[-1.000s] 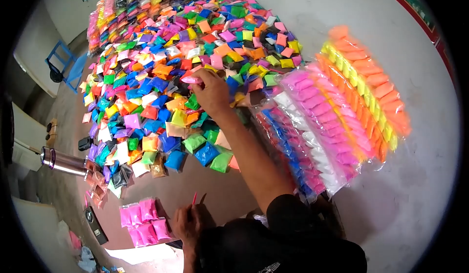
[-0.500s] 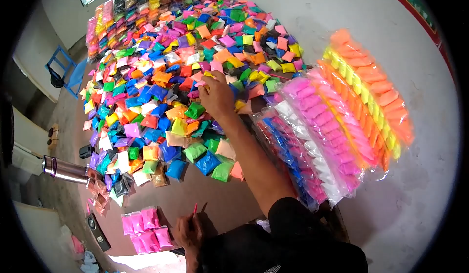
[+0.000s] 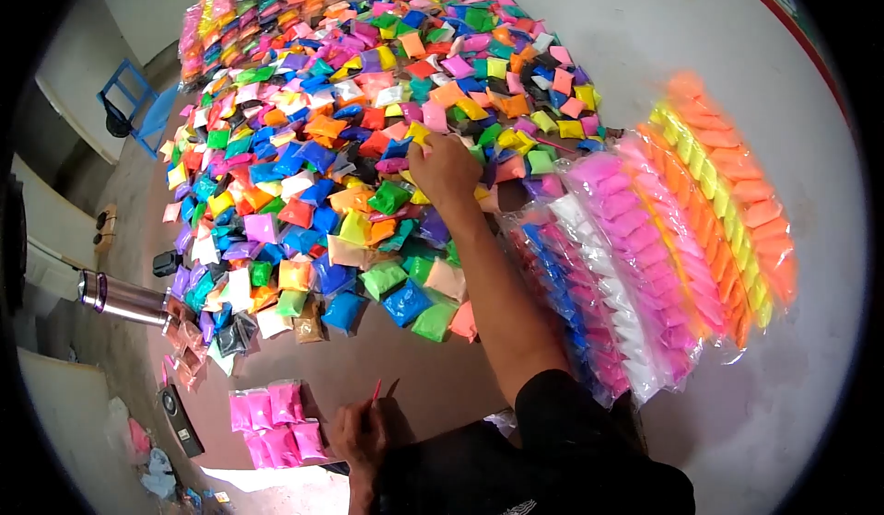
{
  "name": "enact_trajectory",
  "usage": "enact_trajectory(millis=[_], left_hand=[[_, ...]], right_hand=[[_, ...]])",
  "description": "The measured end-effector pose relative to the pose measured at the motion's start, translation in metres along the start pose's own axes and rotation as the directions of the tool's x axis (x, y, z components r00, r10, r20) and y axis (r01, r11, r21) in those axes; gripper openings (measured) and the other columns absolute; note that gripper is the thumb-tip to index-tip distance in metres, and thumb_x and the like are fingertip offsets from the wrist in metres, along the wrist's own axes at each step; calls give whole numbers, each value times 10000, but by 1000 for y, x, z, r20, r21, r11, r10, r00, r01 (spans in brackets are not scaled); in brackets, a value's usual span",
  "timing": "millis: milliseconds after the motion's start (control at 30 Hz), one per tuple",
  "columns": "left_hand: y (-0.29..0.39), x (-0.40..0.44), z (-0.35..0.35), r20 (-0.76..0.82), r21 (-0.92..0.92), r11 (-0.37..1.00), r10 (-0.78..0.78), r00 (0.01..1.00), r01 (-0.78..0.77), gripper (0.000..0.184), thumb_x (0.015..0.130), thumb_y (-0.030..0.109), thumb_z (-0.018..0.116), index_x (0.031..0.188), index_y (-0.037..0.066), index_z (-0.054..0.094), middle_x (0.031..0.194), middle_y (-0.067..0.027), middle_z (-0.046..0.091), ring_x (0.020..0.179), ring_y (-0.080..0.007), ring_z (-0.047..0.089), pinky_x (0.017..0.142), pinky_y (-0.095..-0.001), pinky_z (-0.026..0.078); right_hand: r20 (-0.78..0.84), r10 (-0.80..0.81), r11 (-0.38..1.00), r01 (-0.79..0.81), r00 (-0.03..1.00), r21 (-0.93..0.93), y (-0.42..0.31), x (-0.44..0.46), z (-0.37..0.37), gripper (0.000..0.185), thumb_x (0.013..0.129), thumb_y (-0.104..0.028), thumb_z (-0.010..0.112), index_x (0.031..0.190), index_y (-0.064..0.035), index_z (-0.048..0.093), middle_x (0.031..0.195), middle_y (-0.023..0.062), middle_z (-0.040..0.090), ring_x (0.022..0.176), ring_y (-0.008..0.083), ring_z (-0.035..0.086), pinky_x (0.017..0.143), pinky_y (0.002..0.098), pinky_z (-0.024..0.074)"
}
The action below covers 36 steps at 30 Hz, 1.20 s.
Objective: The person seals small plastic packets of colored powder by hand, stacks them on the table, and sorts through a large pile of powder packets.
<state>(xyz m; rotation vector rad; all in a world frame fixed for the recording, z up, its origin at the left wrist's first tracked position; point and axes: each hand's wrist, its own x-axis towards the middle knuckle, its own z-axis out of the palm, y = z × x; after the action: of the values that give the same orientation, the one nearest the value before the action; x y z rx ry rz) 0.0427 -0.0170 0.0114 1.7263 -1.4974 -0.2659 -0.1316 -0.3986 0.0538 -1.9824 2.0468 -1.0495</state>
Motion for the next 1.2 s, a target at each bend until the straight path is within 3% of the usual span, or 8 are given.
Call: enact_trajectory(millis=[333,533,600,867,933,967,1133,1200], left_hand=[[-7,-4,3,38,7,1000,19,999,-19,81,862,29,748,907,24,681,774,-126,602,650,-284,602,586,-365,468],[-18,-14,6,56,24,1000,9,998,-10,92,857,24,754,908,21,677,786,-119,598,665,-288,601,594,-356,465],[-18,-14,11,1,34,999,-36,999,36,61,868,133,759,894,113,707,735,-104,598,626,-310,589,557,-431,451],[5,1,2,39,120,992,-36,999,31,60,877,129,752,900,111,699,748,-107,602,644,-313,594,563,-435,458],[11,8,0,38,135,990,-41,998,36,60,879,129,750,902,111,697,752,-108,603,649,-314,595,565,-436,459],[14,10,-1,37,147,988,-44,998,38,60,880,128,749,902,110,696,753,-109,604,651,-314,596,566,-436,460],[24,20,0,33,174,983,-58,998,52,59,886,126,744,906,109,691,762,-111,606,662,-316,599,570,-439,464],[27,21,0,34,182,982,-63,997,56,59,888,125,743,908,108,689,765,-112,608,666,-317,600,571,-440,466]], right_hand=[[-159,49,999,-45,986,28,2,50,-4,292,892,-327,664,1029,-90,765,1058,163,714,968,365,690,802,494,554],[-104,132,991,-134,986,-17,1,79,6,303,905,-320,655,1095,-109,760,1095,151,717,1052,352,674,884,517,531],[-101,152,986,-157,983,-47,3,88,7,306,907,-312,653,1114,-109,752,1105,155,714,1059,351,673,891,521,527],[-104,204,966,-217,973,-137,33,140,31,301,900,-284,647,1128,-101,722,1154,166,699,1078,372,665,887,526,531],[-120,168,971,-186,978,-154,40,151,35,419,890,-305,650,1250,-96,696,1206,200,707,1109,397,671,908,520,547],[-132,212,969,-226,968,-98,40,155,36,314,865,-302,673,1094,-91,712,1152,194,686,1092,402,652,897,532,534],[-71,69,994,-75,995,-84,35,177,48,380,906,-333,637,1182,-80,702,1183,186,680,1097,383,659,882,507,547],[-89,-21,998,16,996,-53,21,182,59,355,911,-348,624,1126,-83,724,1111,166,709,1058,364,679,857,492,558]])
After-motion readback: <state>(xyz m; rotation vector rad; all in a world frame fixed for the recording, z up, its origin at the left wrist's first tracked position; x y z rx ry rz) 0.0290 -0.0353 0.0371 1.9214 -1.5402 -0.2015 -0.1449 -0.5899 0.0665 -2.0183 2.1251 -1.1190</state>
